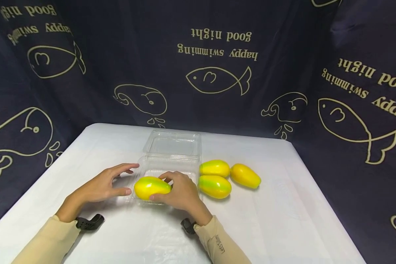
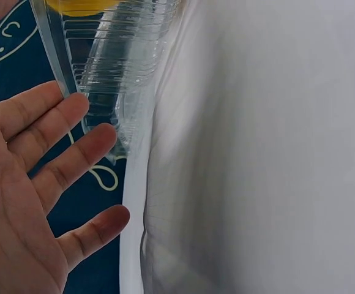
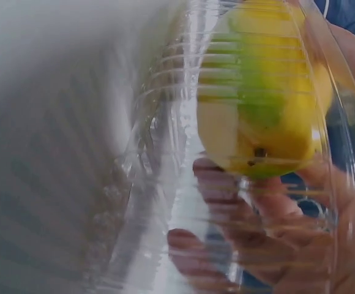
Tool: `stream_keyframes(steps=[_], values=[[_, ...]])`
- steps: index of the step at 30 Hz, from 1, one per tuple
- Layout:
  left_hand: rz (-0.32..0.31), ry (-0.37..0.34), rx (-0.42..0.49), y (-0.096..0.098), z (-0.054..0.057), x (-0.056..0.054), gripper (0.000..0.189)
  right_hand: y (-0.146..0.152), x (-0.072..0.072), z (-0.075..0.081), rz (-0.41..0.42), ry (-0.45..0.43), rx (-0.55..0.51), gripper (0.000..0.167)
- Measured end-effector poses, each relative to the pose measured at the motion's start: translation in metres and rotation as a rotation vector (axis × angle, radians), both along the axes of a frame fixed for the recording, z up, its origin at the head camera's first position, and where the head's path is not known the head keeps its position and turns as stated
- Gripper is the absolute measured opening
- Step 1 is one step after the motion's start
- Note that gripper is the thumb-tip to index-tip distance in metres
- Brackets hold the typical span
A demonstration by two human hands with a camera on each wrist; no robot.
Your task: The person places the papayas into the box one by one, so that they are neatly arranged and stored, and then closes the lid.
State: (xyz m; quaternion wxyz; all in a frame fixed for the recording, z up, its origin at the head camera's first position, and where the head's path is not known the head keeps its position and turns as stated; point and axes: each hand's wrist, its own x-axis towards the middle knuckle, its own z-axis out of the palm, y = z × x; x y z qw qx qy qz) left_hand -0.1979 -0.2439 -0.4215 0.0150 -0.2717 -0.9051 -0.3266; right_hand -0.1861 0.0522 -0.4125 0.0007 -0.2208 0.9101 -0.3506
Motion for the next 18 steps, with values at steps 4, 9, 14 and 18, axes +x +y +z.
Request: stream_keyframes(steps=[4, 9, 14, 18], values=[[0.005, 0.001, 0.001, 0.0012, -0.0007, -0.0009, 0.08, -0.0001, -0.0009, 0.0004, 0.013, -0.019, -0.004, 0.061], [0.003, -0.001, 0.004, 0.0009, -0.0006, -0.0009, 0.081, -0.0005, -0.001, 0.0003, 0.027, -0.054, -0.009, 0.06], [0.002, -0.008, 0.004, 0.0011, -0.0007, -0.0006, 0.082, 0.0007, -0.0004, 0.0001, 0.029, -0.092, 0.001, 0.06], [0.007, -0.008, 0.003, 0.0011, -0.0006, -0.0004, 0.081, 0.0005, -0.0004, 0.0006, 0.023, -0.101, 0.026, 0.061]])
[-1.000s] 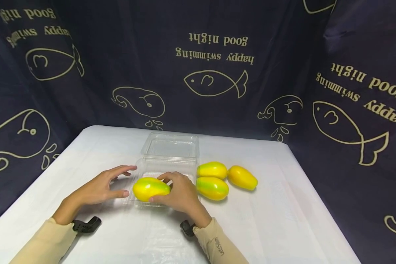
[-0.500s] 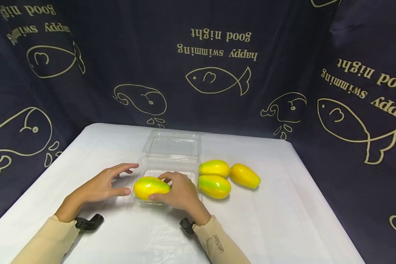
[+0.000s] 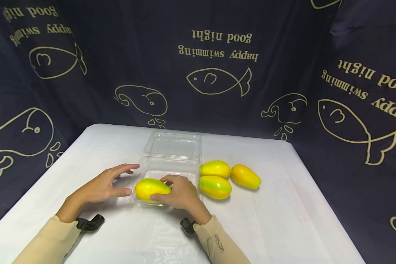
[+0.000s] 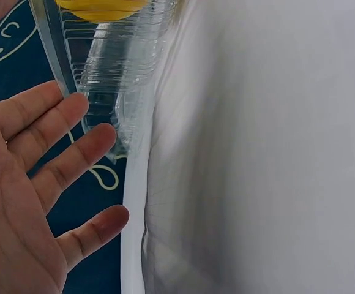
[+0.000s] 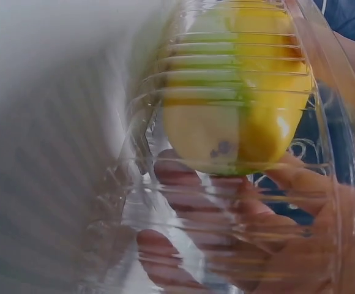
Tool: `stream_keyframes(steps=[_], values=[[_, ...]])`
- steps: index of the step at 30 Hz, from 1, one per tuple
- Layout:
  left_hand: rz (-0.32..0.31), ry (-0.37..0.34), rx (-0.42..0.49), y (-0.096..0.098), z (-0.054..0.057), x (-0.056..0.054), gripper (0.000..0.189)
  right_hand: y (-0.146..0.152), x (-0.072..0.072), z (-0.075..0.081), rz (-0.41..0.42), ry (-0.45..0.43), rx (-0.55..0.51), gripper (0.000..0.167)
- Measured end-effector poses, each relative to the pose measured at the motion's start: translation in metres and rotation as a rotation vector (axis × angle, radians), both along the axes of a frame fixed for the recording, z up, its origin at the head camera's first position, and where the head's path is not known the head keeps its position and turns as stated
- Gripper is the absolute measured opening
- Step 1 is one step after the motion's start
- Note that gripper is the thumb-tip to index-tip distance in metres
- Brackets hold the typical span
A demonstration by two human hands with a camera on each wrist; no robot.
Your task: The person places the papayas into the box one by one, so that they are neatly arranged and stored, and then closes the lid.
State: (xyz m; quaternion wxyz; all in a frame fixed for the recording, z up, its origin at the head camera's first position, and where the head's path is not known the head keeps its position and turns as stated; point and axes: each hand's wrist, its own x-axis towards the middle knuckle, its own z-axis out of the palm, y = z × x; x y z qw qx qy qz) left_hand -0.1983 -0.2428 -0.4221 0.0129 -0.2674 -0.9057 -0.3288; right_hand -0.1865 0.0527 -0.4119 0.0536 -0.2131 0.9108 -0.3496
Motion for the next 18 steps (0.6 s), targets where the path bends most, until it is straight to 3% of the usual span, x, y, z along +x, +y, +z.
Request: stream_keyframes(steps=[18], values=[[-0.001, 0.013, -0.003, 0.0004, 0.0004, -0.0002, 0.081, -0.0002, -0.0005, 0.0019, -0.002, 0.017, 0.016, 0.06]])
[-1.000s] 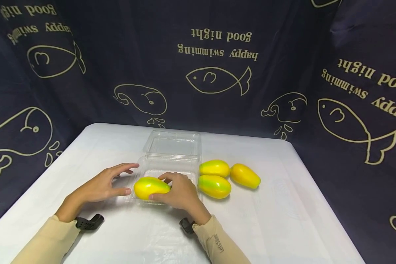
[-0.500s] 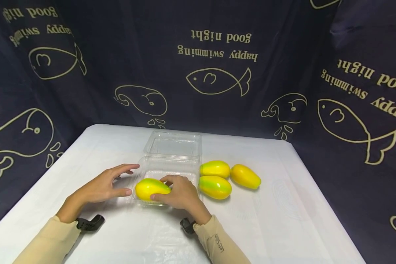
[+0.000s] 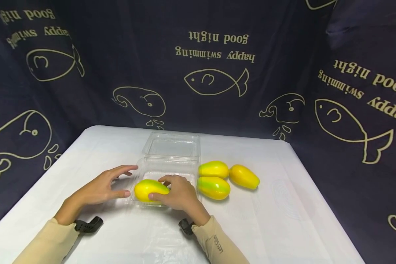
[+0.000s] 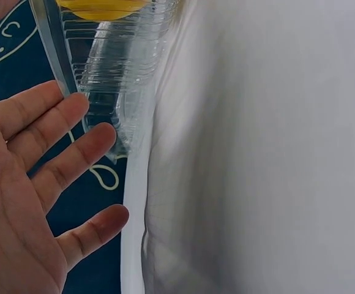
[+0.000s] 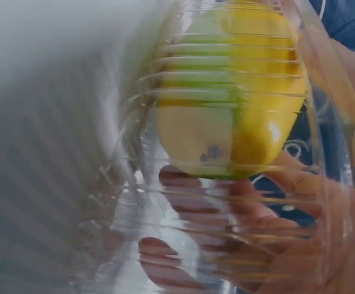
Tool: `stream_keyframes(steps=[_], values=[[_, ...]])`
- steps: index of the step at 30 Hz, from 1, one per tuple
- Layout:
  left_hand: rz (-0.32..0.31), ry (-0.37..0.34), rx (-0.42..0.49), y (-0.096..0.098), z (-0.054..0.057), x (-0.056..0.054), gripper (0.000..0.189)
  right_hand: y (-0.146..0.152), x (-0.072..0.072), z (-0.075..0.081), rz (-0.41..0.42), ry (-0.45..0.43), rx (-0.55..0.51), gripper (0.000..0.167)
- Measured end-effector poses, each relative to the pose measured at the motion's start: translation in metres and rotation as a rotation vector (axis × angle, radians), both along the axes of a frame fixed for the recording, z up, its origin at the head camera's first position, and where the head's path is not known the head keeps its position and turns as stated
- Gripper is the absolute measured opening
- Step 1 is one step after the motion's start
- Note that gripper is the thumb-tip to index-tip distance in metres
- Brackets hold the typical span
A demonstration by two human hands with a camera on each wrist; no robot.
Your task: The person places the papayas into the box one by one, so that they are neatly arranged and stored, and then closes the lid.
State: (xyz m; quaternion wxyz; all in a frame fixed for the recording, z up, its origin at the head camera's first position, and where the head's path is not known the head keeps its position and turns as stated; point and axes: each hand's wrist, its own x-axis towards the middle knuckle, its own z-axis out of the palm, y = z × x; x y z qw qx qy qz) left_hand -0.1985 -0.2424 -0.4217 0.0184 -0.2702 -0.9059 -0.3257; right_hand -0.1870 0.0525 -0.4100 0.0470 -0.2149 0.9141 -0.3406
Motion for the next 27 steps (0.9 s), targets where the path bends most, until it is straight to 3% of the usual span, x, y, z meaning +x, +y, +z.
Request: stream_keyframes(steps=[18, 27], values=[[-0.017, 0.008, -0.005, 0.001, 0.0, -0.001, 0.079, 0.018, 0.005, 0.037, -0.079, 0.052, -0.129, 0.053], [-0.007, 0.009, -0.022, 0.002, 0.001, -0.001, 0.081, 0.06, -0.001, 0.067, -0.099, 0.148, -0.46, 0.031]])
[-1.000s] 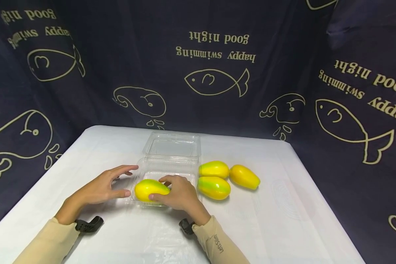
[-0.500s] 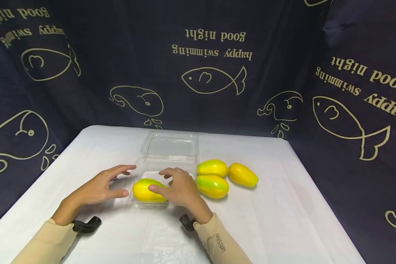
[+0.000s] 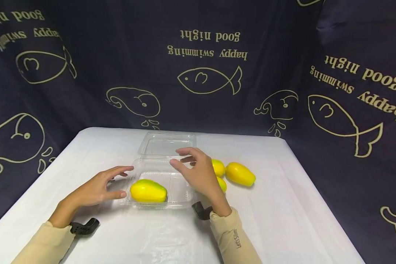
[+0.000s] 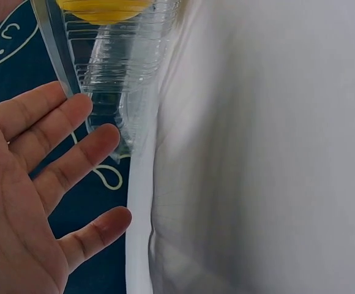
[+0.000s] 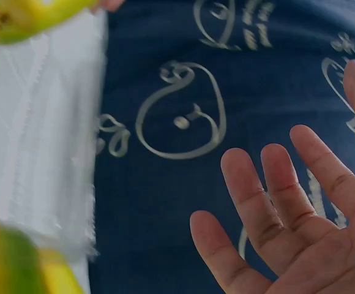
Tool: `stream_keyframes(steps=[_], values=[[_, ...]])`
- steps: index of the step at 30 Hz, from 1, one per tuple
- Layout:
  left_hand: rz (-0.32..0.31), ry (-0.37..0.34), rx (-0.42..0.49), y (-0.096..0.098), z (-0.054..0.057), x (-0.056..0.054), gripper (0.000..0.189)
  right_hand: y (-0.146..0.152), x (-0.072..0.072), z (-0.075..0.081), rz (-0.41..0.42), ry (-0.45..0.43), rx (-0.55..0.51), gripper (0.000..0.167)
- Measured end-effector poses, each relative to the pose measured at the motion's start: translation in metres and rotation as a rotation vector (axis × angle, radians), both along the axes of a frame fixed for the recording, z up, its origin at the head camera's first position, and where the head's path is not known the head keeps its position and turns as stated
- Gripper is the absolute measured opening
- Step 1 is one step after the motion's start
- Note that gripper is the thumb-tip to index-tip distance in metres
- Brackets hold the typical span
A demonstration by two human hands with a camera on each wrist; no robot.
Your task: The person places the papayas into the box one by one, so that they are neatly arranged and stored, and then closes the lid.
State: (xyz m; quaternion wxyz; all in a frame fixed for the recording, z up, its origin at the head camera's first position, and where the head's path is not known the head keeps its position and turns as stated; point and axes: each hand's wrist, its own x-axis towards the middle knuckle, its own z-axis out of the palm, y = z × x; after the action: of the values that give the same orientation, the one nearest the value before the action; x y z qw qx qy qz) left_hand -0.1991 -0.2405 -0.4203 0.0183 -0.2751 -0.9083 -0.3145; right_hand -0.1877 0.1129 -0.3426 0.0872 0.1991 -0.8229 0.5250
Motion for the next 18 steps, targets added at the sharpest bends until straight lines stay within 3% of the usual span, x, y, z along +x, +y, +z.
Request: stream_keyframes(steps=[6, 18], values=[[0.009, 0.0, -0.002, -0.001, 0.0, 0.001, 0.08, 0.022, 0.0, 0.016, -0.019, 0.034, -0.109, 0.03], [0.003, 0.023, -0.009, 0.0, -0.002, 0.0, 0.079, 0.066, -0.003, 0.024, -0.208, 0.146, -0.105, 0.035]])
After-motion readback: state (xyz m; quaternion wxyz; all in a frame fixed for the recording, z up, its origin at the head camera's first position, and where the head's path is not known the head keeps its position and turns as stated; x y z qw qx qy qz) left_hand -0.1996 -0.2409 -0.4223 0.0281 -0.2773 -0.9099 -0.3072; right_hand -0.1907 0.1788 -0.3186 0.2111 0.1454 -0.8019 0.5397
